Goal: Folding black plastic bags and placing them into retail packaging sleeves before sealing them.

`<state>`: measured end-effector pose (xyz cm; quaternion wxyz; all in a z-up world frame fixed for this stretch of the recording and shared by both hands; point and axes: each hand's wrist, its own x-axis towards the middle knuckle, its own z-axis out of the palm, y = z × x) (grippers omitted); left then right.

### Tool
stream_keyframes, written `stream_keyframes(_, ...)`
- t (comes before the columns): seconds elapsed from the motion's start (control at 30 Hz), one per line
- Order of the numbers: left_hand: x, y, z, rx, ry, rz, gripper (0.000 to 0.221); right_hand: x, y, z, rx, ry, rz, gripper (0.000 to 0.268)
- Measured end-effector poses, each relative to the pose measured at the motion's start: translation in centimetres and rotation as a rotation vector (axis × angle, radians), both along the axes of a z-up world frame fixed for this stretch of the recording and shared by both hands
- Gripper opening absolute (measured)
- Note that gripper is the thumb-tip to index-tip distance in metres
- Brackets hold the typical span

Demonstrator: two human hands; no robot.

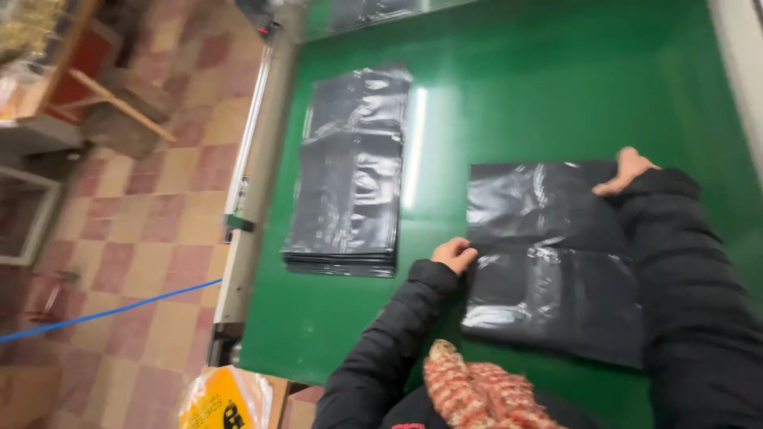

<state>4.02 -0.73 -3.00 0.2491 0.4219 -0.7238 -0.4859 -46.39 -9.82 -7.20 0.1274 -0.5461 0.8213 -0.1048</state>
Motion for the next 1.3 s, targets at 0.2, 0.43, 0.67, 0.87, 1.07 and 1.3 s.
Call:
stream_keyframes(0.2,-0.4,3.6,4.5,-0.046,-0.081,0.062,0.030,5.9,22.8,-0.4,-0.191,-0.168,-0.027,0.050)
stream_keyframes(0.43,-1.1,2.1,6.2,-0.004,-0.368,0.133,0.037,15.6,25.8,21.5,-0.851,-0.194,0.206,0.017)
stream_keyframes(0.67,0.6,-1.5,-3.2,0.077,-0.311,0.047,0.036,23.3,40.1,20.0,-0.753,-0.141,0.020,0.023)
stream_keyframes(0.87,0.9,-1.1,0.9,0.131,-0.113,0.118,0.030,24.2,43.5,16.3,-0.460,-0.061,-0.012,0.041)
stream_keyframes(1.07,-6.0,8.9,16.2,-0.533,-0.587,-0.144,0.027,24.7,42.7,20.0,-0.308,0.185,0.216,0.033)
stream_keyframes(1.3,-9.6,12.8,8.1,-0.767,-0.434,-0.294,0.074,29.0,32.8,23.5,-0.381,-0.211,0.318,0.043)
